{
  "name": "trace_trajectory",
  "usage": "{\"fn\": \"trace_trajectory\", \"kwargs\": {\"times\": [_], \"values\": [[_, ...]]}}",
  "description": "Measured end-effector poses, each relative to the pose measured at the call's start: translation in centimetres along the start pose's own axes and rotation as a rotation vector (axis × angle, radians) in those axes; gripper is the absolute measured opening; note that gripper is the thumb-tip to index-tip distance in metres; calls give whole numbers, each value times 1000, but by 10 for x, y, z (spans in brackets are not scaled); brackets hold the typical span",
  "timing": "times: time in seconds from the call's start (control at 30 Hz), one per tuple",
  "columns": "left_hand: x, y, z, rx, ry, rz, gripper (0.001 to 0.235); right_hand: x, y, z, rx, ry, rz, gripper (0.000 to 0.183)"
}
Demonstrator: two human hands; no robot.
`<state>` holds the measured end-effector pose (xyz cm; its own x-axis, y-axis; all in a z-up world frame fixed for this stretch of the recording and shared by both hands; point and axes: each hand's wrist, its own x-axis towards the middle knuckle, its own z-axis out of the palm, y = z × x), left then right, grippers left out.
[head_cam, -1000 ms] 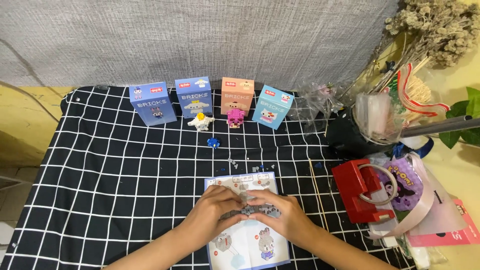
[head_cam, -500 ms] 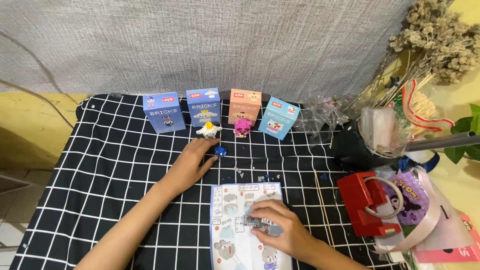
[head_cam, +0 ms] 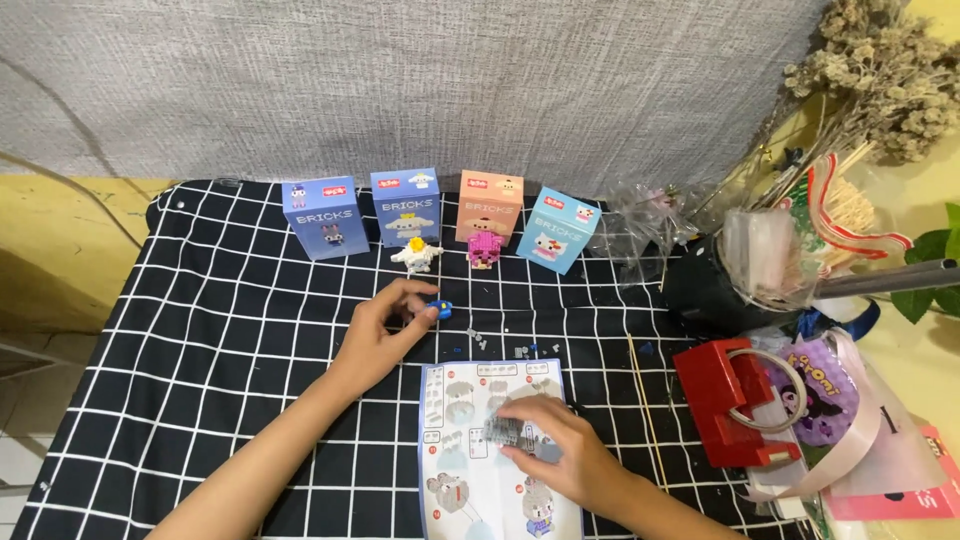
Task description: Assembling a small character figure using micro-sized interlocking toy blocks while following printed instructions on a checkered table.
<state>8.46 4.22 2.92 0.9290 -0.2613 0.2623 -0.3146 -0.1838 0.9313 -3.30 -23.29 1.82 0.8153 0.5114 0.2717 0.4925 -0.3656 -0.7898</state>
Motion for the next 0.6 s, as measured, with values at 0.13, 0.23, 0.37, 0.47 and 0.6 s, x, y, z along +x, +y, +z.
{"fn": "trace_trajectory", "kwargs": {"times": [0.13, 0.23, 0.37, 0.47, 0.6], "values": [[-4, 1, 2, -36, -68, 38, 26, 5, -4, -7, 63, 31, 18, 43], [-6, 0, 5, -8, -86, 139, 18, 7, -11, -9, 74, 55, 100, 42], [-7, 3, 5, 25, -110, 185, 18, 3, -7, -6, 48, 32, 69, 44], [-9, 5, 5, 77, -246, 224, 18, 0, -5, -6, -16, -25, 23, 45], [-16, 12, 15, 270, -601, 271, 20, 6, -20, -17, -70, -147, -19, 44]]}}
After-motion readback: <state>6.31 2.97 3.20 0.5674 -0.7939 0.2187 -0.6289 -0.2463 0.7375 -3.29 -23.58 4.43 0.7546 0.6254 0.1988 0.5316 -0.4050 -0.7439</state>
